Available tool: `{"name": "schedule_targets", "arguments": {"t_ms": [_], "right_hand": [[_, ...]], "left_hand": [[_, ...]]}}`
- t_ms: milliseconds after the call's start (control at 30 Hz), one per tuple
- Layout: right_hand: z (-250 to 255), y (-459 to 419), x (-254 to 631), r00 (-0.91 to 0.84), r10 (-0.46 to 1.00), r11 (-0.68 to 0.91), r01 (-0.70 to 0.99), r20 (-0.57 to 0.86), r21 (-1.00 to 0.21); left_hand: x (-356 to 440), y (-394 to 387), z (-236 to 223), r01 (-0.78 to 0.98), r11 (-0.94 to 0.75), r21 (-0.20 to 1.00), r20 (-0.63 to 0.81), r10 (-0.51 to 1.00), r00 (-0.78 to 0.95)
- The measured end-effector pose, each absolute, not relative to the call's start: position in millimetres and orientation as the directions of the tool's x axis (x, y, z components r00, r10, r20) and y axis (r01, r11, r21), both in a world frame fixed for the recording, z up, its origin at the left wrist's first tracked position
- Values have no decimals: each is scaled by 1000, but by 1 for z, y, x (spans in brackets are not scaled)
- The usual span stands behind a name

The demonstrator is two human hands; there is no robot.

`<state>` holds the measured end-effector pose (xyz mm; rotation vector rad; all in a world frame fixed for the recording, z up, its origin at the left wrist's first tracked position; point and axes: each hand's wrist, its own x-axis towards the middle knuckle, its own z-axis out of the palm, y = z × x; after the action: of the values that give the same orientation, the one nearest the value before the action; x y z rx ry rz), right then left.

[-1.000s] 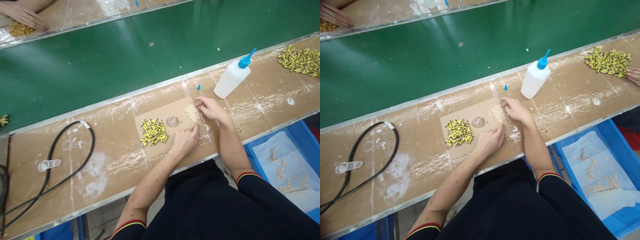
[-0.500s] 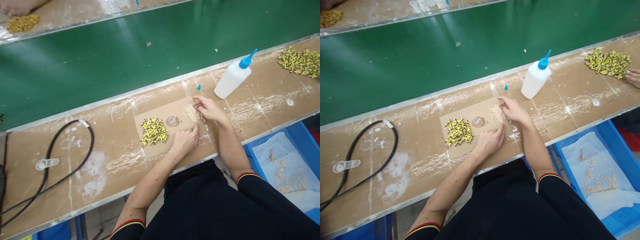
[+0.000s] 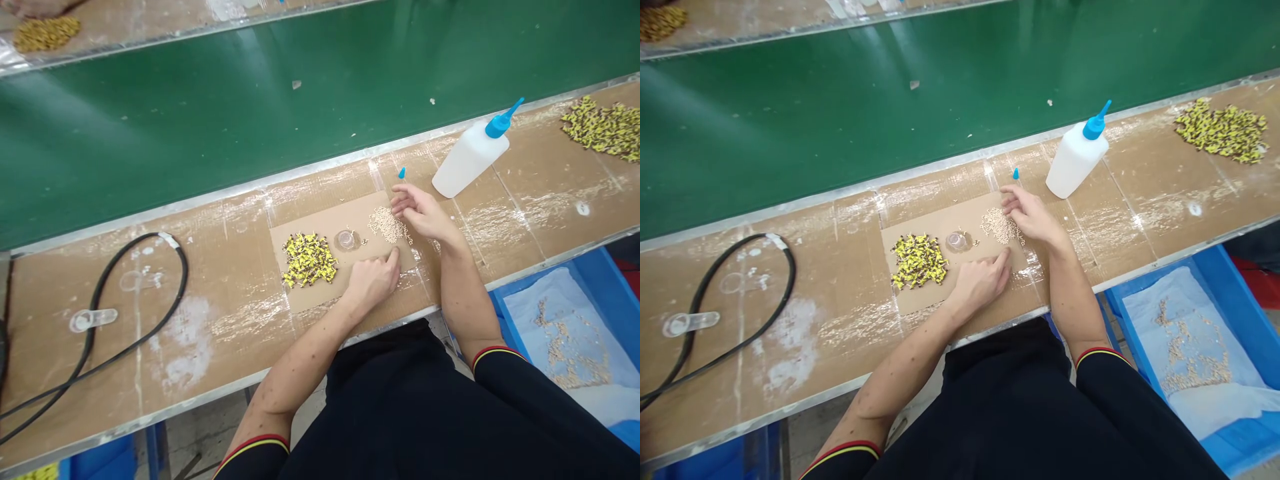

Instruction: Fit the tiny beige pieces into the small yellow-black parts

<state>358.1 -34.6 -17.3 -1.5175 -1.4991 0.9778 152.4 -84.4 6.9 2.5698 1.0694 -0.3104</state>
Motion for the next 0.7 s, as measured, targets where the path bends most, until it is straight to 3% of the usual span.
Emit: {"name": "schedule_targets", "arguments": {"t_ms": [200,400,567,700], "right_hand": [[-19,-33,360,82,997,-35,493,6,-870],[-13,-34,351,46,999,-33,364,-17,-931],[-15,-33,357,116,993,-36,455,20,-890],[-17,-33,355,50,998,-42,399,-24,-916]], "left_hand": [[152,-85,5,712,-664,227,-317,641,699],[152,-85,3,711,-664,229,-307,644,701],[153,-85,5,712,-662,234,-314,641,700],[153,-84,6,713,-661,235,-321,640,699]]}}
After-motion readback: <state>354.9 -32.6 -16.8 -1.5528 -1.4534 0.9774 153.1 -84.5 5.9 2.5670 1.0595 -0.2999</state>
